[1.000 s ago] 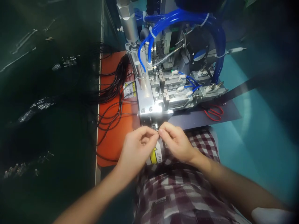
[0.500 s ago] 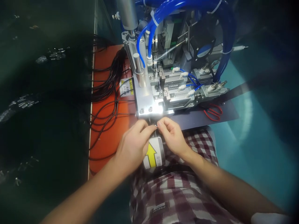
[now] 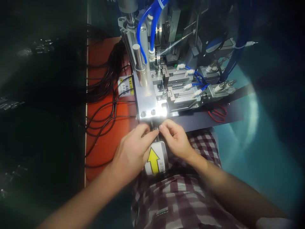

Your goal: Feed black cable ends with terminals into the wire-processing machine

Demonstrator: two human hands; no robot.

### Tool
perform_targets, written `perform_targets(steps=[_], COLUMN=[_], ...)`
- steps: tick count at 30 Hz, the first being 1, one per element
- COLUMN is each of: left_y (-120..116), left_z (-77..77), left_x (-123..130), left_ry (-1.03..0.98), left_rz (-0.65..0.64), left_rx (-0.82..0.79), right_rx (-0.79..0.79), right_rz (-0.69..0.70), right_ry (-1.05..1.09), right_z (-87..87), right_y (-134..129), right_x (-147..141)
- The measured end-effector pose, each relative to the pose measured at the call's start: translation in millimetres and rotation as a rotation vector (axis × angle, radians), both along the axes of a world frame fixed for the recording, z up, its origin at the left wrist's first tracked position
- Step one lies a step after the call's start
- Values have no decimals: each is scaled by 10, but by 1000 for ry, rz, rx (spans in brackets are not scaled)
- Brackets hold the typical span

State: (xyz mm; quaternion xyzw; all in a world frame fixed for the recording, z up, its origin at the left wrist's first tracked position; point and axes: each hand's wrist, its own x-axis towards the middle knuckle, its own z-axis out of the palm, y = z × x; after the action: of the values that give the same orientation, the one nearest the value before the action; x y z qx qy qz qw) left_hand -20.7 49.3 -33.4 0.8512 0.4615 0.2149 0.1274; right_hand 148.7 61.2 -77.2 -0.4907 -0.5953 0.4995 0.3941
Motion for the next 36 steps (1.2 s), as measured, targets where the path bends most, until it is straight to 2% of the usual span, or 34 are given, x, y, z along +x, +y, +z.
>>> perform_targets(steps=[11,18,22,28,36], left_y=[-1,-14,-18,-9,7], left_z=[-22,-15,-19,-16,-7], left_x=[9,4,3,8,12], left_ry=[-53,-63,-70,-93,-106], left_rz=[3,18,36,36,19], left_rx=[23,-1,-13,-29,-35], right_rx=[-172,-256,-308,-298,-180], right_rz=[-1,-94,-71,-23,-14], right_ry=[128,169,188,150,76], right_z=[11,103,106,138,111], right_y=[-79,-119,-102,-67,-65], right_x=[66,49,51,84,107])
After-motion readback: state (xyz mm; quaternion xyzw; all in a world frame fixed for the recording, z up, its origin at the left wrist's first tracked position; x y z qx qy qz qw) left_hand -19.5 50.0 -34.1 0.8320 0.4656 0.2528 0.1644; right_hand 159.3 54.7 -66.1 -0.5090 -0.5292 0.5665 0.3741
